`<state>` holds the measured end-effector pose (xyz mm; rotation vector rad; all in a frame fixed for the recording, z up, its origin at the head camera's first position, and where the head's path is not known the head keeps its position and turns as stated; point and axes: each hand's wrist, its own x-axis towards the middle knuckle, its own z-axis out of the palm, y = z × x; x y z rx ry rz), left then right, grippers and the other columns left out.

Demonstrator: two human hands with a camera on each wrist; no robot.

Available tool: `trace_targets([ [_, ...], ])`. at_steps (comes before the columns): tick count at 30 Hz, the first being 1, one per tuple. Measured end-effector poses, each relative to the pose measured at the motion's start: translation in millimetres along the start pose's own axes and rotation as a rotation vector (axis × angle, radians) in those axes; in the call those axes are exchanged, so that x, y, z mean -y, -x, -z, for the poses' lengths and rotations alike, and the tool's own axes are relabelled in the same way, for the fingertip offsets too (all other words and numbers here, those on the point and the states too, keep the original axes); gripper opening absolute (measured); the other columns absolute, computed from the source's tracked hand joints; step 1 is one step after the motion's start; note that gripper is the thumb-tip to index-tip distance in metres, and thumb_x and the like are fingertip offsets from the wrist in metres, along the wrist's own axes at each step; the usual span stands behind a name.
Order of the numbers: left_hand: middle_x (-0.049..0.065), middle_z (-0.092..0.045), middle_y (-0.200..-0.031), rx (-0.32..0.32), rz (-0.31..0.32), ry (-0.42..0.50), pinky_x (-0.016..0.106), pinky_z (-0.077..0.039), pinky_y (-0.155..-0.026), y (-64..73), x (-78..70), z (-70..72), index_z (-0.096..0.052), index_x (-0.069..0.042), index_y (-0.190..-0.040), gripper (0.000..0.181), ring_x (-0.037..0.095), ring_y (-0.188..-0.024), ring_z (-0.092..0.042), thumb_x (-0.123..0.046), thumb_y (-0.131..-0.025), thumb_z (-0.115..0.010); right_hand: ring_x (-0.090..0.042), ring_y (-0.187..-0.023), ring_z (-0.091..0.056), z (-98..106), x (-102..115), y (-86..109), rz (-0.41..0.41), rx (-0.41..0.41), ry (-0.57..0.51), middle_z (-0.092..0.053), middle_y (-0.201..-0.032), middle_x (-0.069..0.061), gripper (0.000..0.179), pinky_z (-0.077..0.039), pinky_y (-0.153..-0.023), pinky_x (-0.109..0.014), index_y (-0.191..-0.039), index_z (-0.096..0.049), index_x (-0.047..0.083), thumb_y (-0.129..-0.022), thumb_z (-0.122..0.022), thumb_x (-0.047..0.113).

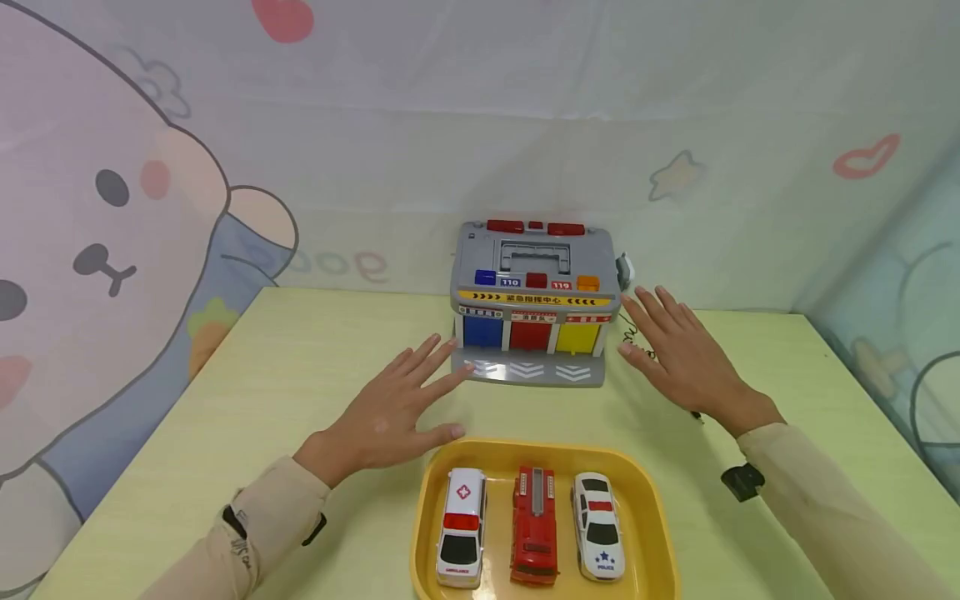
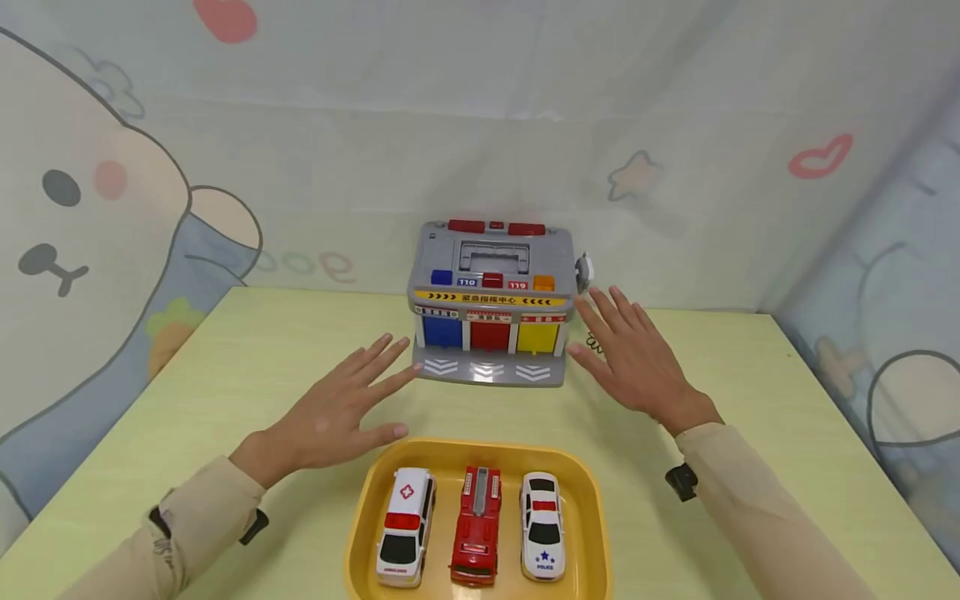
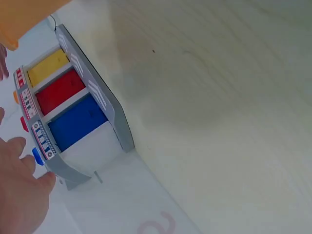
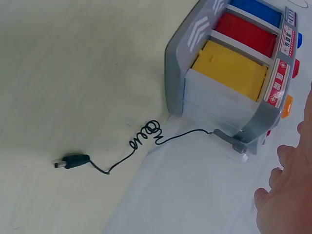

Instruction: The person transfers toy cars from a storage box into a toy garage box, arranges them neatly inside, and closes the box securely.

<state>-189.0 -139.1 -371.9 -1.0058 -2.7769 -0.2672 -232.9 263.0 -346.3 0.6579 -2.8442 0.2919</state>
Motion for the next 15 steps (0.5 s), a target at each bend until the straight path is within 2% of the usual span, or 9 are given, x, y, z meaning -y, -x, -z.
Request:
trace_targets([
  [7, -0.004, -0.014, -0.169, 0.124, -0.047, 0.091, 0.053, -0.025, -0.123, 1.3, -9.9, 8.9, -0.031, -0.037, -0.157, 0.076, 0.024, -0.157, -0.013, -0.067, -0.09, -0.053, -0.042, -0.155, -0.009, 4, 2, -19.2, 0.017, 0.003, -0.049, -0.016, -0.167, -0.02, 0.07, -0.016, -0.122, -0.062, -0.161, -0.018, 0.01, -0.105, -0.042, 0.046],
  [9, -0.003, -0.016, -0.169, 0.144, -0.078, 0.106, 0.053, -0.028, -0.122, 3.3, -11.7, 11.0, -0.032, -0.037, -0.156, 0.076, 0.024, -0.157, -0.016, -0.066, -0.09, -0.055, -0.041, -0.155, -0.008, 5, 4, -24.1, 0.009, 0.021, -0.059, -0.015, -0.167, -0.019, 0.07, -0.015, -0.123, -0.062, -0.161, -0.017, 0.012, -0.105, -0.041, 0.047],
  [13, -0.001, -0.018, -0.169, 0.126, -0.177, 0.097, 0.05, -0.035, -0.119, 5.8, -13.3, 12.5, -0.033, -0.034, -0.156, 0.076, 0.024, -0.155, -0.021, -0.064, -0.091, -0.057, -0.039, -0.156, -0.007, 5, 7, -31.6, 0.011, 0.046, -0.06, -0.013, -0.168, -0.017, 0.071, -0.016, -0.123, -0.062, -0.161, -0.018, 0.013, -0.105, -0.041, 0.049],
  [15, -0.001, -0.017, -0.169, 0.116, -0.207, 0.097, 0.049, -0.038, -0.117, 5.8, -14.5, 12.5, -0.033, -0.033, -0.157, 0.076, 0.025, -0.155, -0.023, -0.063, -0.091, -0.057, -0.04, -0.156, -0.007, 4, 8, -34.0, 0.019, 0.055, -0.062, -0.013, -0.168, -0.016, 0.072, -0.016, -0.123, -0.062, -0.161, -0.018, 0.012, -0.104, -0.042, 0.05],
])
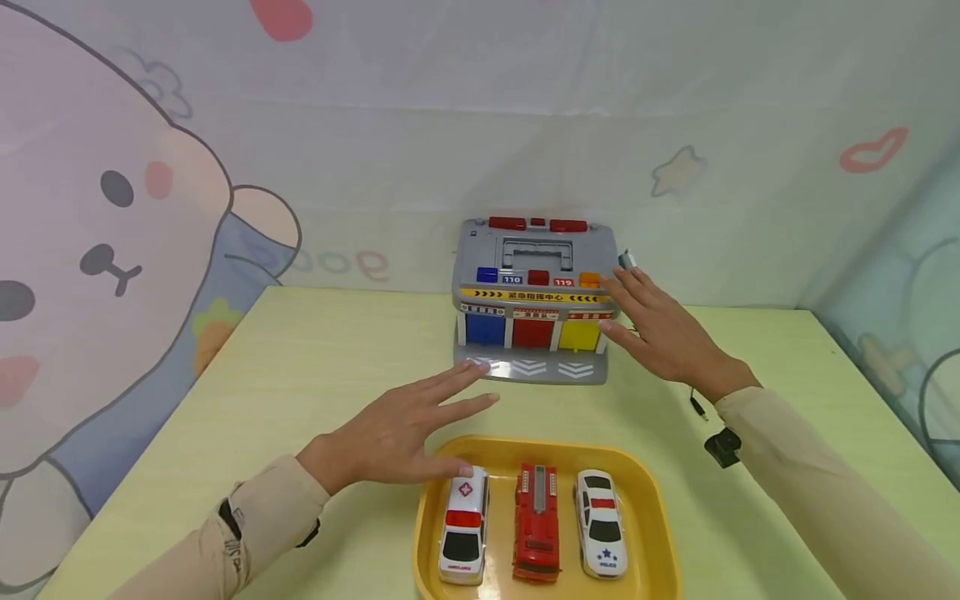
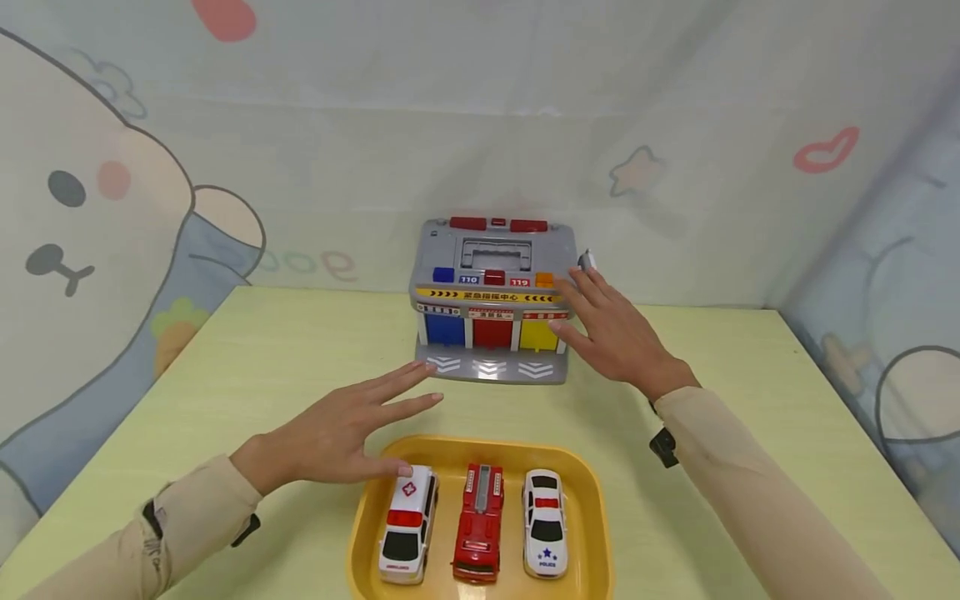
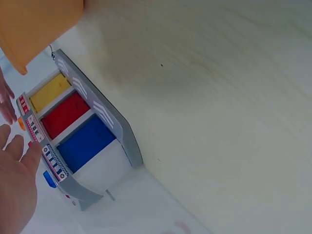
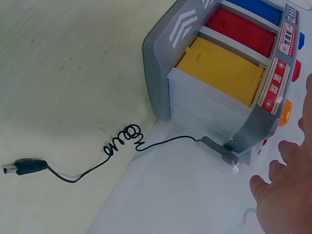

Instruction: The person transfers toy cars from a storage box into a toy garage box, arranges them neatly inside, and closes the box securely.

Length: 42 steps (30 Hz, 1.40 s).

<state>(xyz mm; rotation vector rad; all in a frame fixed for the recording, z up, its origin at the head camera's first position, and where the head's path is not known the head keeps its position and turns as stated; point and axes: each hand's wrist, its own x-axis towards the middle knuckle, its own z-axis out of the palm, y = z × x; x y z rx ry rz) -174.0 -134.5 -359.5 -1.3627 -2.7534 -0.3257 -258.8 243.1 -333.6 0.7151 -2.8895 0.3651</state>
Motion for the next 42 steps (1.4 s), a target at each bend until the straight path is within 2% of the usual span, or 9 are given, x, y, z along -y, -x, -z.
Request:
trace_targets([
  [6, -0.002, -0.018, -0.169, 0.046, -0.009, 0.054, 0.05, -0.04, -0.115, -0.2, -6.0, 1.4, -0.035, -0.034, -0.156, 0.075, 0.023, -0.155, -0.024, -0.062, -0.091, -0.059, -0.04, -0.155, -0.008, -2, 0, -6.4, 0.032, 0.008, -0.003, -0.015, -0.168, -0.016, 0.071, -0.016, -0.123, -0.061, -0.159, -0.024, 0.01, -0.104, -0.043, 0.049],
  [13, -0.001, -0.022, -0.168, 0.051, -0.086, 0.05, 0.046, -0.042, -0.115, -1.4, -13.9, 3.0, -0.044, -0.03, -0.152, 0.07, 0.023, -0.154, -0.026, -0.054, -0.09, -0.065, -0.042, -0.155, -0.01, -2, -2, -9.7, 0.041, 0.01, -0.004, -0.016, -0.167, -0.017, 0.072, -0.016, -0.123, -0.06, -0.16, -0.022, 0.009, -0.104, -0.045, 0.049],
  [21, -0.007, -0.023, -0.167, 0.177, -0.016, 0.137, 0.049, -0.039, -0.116, -0.7, -22.5, 3.2, -0.046, -0.034, -0.15, 0.068, 0.02, -0.155, -0.022, -0.048, -0.088, -0.07, -0.041, -0.155, -0.012, -2, -2, -17.2, 0.014, 0.034, -0.073, -0.012, -0.168, -0.018, 0.076, -0.02, -0.122, -0.062, -0.161, -0.017, 0.011, -0.103, -0.045, 0.051],
  [25, -0.009, -0.024, -0.167, 0.229, -0.019, 0.131, 0.047, -0.04, -0.116, -0.5, -28.1, 3.1, -0.045, -0.036, -0.15, 0.066, 0.017, -0.155, -0.022, -0.049, -0.09, -0.069, -0.038, -0.154, -0.017, -2, -2, -22.6, 0.016, 0.041, -0.138, -0.013, -0.168, -0.013, 0.074, -0.025, -0.121, -0.06, -0.161, -0.018, 0.011, -0.104, -0.045, 0.049],
  [27, -0.008, -0.025, -0.166, 0.245, -0.035, 0.12, 0.046, -0.04, -0.116, -0.2, -31.0, 3.1, -0.045, -0.035, -0.15, 0.067, 0.017, -0.155, -0.023, -0.05, -0.09, -0.068, -0.036, -0.153, -0.018, -2, -3, -25.4, 0.024, 0.042, -0.165, -0.013, -0.169, -0.012, 0.072, -0.026, -0.121, -0.06, -0.161, -0.019, 0.012, -0.104, -0.045, 0.047],
  [30, -0.005, -0.029, -0.165, 0.262, -0.056, 0.102, 0.046, -0.041, -0.115, -0.3, -34.6, 2.7, -0.046, -0.033, -0.15, 0.067, 0.019, -0.154, -0.026, -0.051, -0.089, -0.068, -0.034, -0.155, -0.015, -2, -4, -28.0, 0.031, 0.048, -0.151, -0.01, -0.17, -0.01, 0.07, -0.023, -0.122, -0.058, -0.161, -0.017, 0.013, -0.105, -0.043, 0.046],
  [37, -0.006, -0.036, -0.162, 0.303, -0.027, 0.125, 0.047, -0.042, -0.114, -0.7, -36.7, 1.0, -0.053, -0.032, -0.146, 0.061, 0.019, -0.151, -0.032, -0.047, -0.088, -0.07, -0.033, -0.157, -0.008, -4, -6, -31.8, 0.068, 0.052, -0.09, -0.006, -0.17, -0.01, 0.07, -0.017, -0.124, -0.057, -0.161, -0.013, 0.011, -0.106, -0.039, 0.045],
  [42, -0.006, -0.038, -0.161, 0.302, -0.048, 0.117, 0.045, -0.042, -0.114, -0.4, -37.9, 1.2, -0.056, -0.03, -0.143, 0.06, 0.019, -0.151, -0.032, -0.045, -0.087, -0.073, -0.032, -0.157, -0.008, -6, -6, -35.5, 0.077, 0.06, -0.091, -0.004, -0.17, -0.008, 0.071, -0.019, -0.124, -0.056, -0.162, -0.011, 0.012, -0.106, -0.04, 0.045],
])
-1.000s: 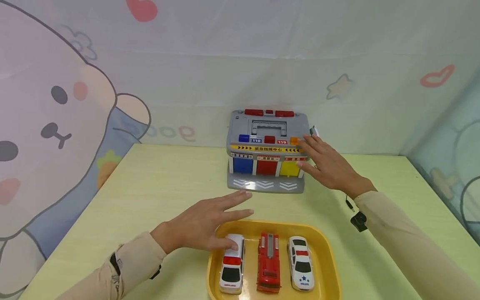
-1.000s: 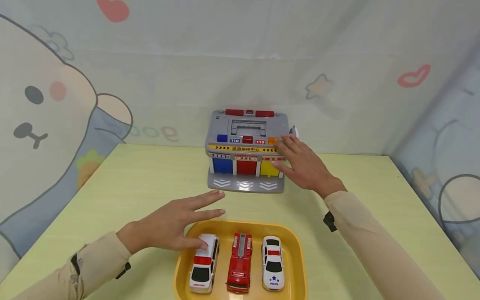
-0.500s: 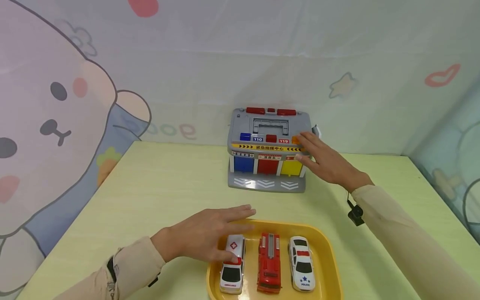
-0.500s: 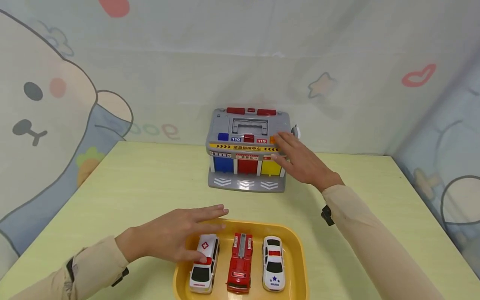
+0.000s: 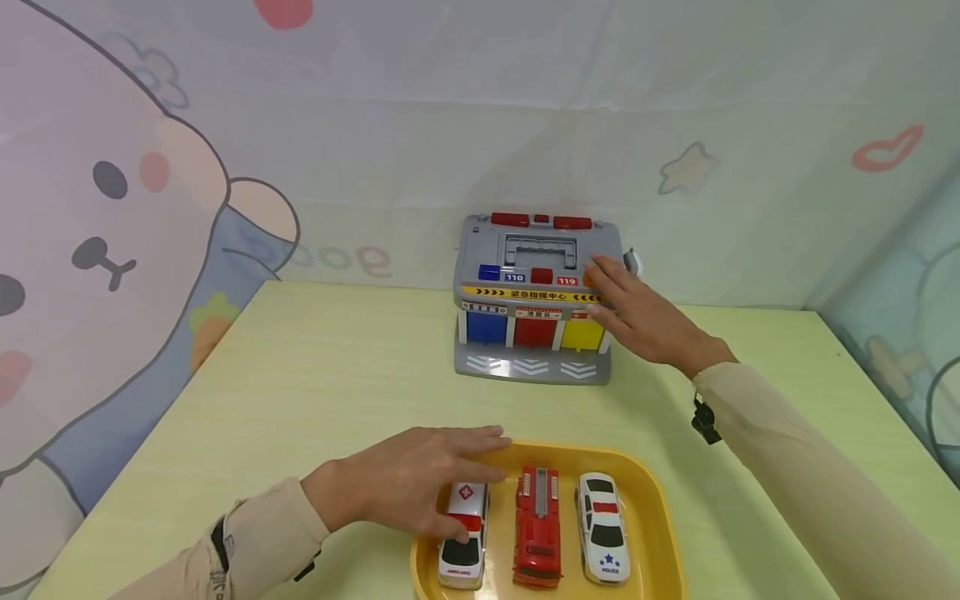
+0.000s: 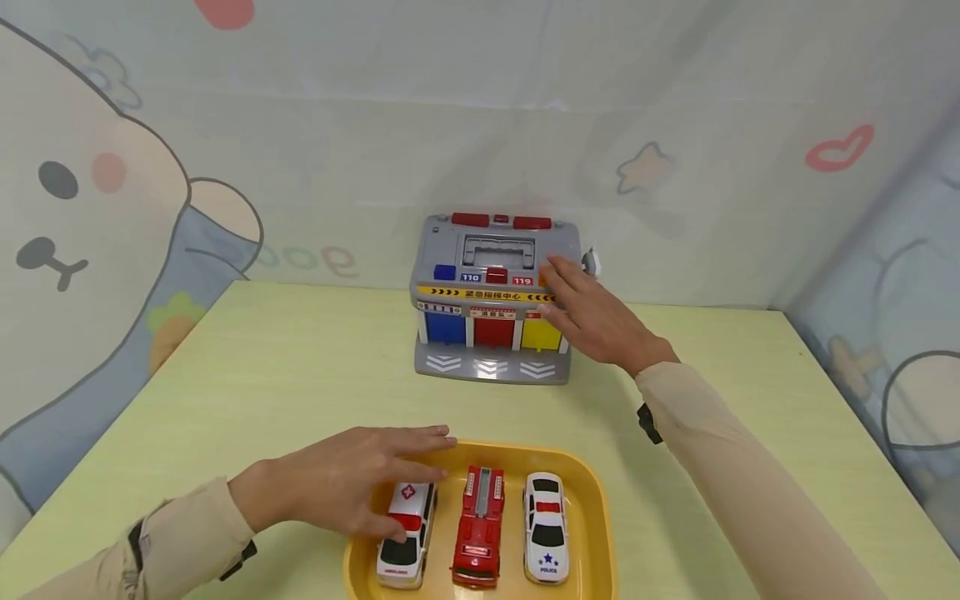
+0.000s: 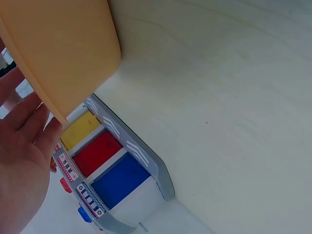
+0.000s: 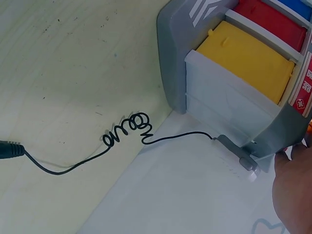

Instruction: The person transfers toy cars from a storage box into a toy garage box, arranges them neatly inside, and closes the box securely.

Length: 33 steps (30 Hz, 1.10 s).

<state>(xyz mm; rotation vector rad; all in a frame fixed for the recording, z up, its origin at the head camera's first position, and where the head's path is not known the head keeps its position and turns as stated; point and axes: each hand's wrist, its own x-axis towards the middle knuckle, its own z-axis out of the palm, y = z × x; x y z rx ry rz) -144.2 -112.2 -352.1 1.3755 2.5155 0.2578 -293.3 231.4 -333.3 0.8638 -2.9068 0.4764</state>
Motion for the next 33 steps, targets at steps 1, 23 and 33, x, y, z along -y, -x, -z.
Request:
trace_targets([
  [1, -0.007, -0.038, -0.16, 0.0, -0.004, -0.002, 0.045, -0.042, -0.114, 0.4, -0.5, 0.2, -0.057, -0.03, -0.143, 0.061, 0.019, -0.151, -0.032, -0.045, -0.086, -0.073, -0.032, -0.157, -0.009, -0.3, 0.1, -0.9, -0.002, -0.001, 0.004, -0.004, -0.171, -0.007, 0.071, -0.019, -0.125, -0.054, -0.162, -0.012, 0.013, -0.106, -0.041, 0.045],
  [23, -0.005, -0.053, -0.15, 0.064, -0.046, 0.003, 0.037, -0.053, -0.103, 2.3, -6.1, 1.3, -0.068, -0.03, -0.13, 0.046, 0.018, -0.143, -0.046, -0.032, -0.085, -0.08, -0.032, -0.156, -0.011, -5.6, -0.6, -6.5, -0.038, -0.009, 0.023, 0.0, -0.171, -0.002, 0.086, -0.021, -0.124, -0.056, -0.162, -0.008, 0.016, -0.099, -0.047, 0.058],
  [33, -0.003, -0.054, -0.149, 0.066, -0.067, 0.029, 0.036, -0.052, -0.105, 2.2, -8.9, -3.8, -0.07, -0.028, -0.128, 0.048, 0.02, -0.143, -0.047, -0.029, -0.082, -0.084, -0.031, -0.156, -0.011, -5.4, 3.2, -6.5, -0.042, -0.017, 0.04, -0.001, -0.171, -0.002, 0.091, -0.022, -0.124, -0.055, -0.162, -0.009, 0.015, -0.096, -0.051, 0.06],
])
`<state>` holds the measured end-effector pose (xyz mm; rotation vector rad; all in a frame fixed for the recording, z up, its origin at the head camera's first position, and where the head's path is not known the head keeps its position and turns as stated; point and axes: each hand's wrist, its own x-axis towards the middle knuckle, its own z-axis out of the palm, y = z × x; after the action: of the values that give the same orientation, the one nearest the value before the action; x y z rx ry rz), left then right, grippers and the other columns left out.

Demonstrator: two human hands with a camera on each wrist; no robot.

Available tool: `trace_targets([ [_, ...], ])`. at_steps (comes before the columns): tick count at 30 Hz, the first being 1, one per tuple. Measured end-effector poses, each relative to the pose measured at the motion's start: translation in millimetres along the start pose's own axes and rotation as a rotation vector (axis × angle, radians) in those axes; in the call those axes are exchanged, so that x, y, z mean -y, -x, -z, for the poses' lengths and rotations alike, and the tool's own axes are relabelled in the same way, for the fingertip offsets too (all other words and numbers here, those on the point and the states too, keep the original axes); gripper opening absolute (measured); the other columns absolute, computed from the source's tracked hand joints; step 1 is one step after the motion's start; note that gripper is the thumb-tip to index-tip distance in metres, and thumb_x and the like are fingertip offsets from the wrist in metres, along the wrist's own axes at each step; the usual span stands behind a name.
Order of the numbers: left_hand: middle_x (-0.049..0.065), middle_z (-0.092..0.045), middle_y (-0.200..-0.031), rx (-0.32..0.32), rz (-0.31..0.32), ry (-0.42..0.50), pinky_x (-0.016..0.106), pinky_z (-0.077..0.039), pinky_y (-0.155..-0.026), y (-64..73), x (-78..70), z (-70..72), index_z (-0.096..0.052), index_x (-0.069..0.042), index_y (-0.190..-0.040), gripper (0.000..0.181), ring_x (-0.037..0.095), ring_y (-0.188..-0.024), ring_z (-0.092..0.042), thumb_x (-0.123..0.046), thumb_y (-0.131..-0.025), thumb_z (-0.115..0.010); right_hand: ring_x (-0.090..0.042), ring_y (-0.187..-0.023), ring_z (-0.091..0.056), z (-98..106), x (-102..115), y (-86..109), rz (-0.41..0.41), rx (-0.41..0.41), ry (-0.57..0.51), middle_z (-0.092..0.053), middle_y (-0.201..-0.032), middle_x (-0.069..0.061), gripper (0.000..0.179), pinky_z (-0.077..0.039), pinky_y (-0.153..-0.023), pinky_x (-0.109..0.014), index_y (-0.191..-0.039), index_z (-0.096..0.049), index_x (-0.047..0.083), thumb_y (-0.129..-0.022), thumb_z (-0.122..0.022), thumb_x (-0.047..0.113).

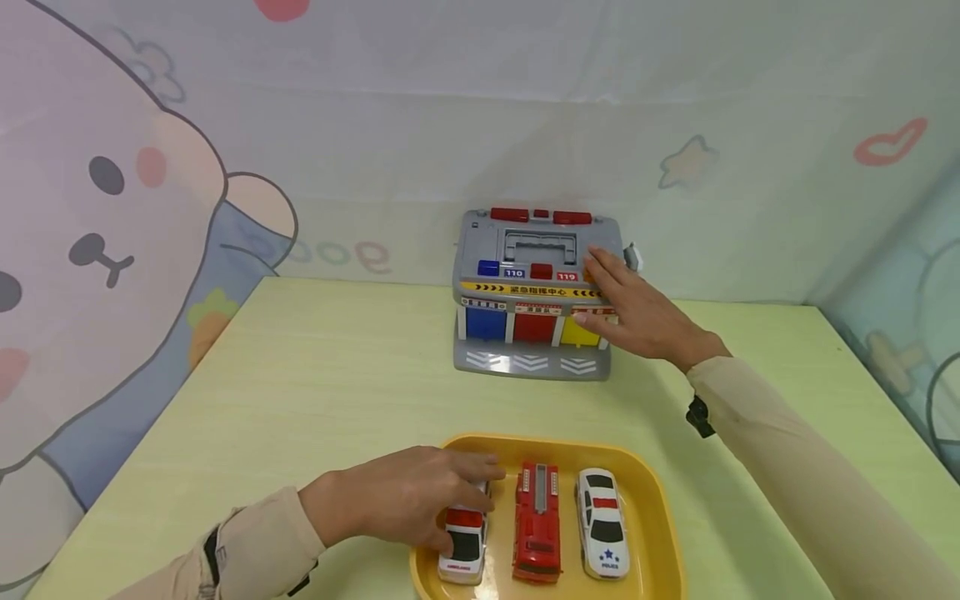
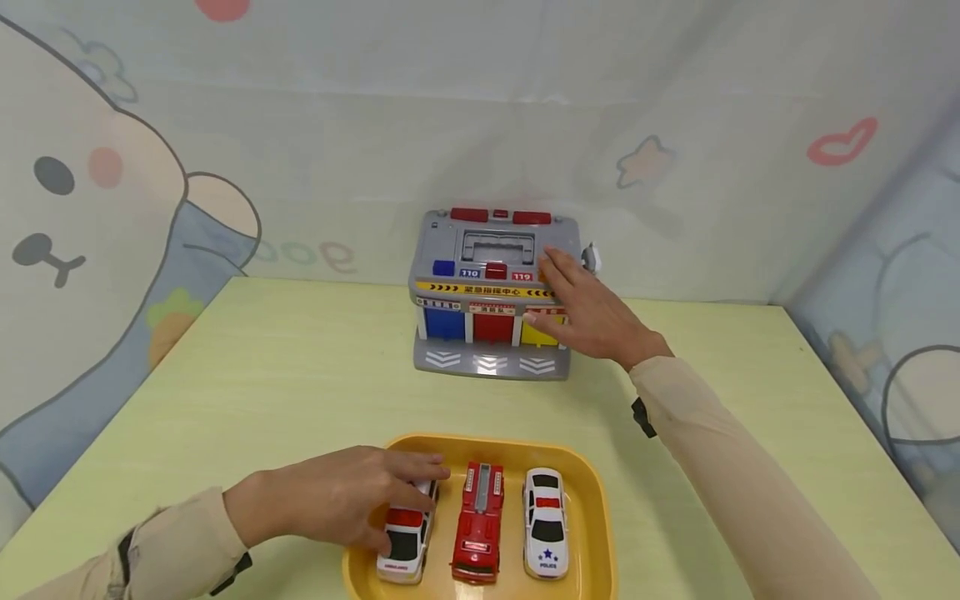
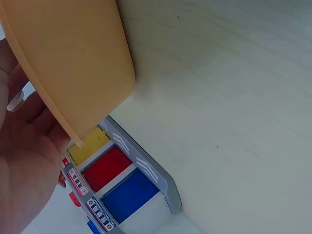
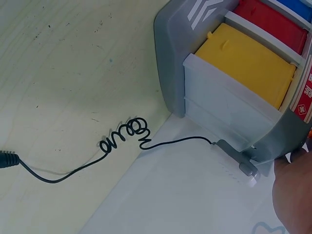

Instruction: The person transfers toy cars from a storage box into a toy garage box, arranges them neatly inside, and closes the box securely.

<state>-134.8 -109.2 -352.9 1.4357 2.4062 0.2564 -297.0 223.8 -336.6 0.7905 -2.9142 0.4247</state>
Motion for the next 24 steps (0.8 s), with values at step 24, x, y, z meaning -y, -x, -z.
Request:
trace_targets([
  [24, -0.001, -0.051, -0.152, -0.039, -0.081, -0.12, 0.046, -0.037, -0.118, 1.6, -4.7, -8.9, -0.069, -0.029, -0.128, 0.051, 0.025, -0.147, -0.039, -0.042, -0.081, -0.082, -0.032, -0.156, -0.011, -1.8, 1.3, -1.7, -0.018, -0.006, -0.009, -0.002, -0.171, -0.003, 0.092, -0.02, -0.124, -0.056, -0.162, -0.01, 0.015, -0.094, -0.052, 0.061],
])
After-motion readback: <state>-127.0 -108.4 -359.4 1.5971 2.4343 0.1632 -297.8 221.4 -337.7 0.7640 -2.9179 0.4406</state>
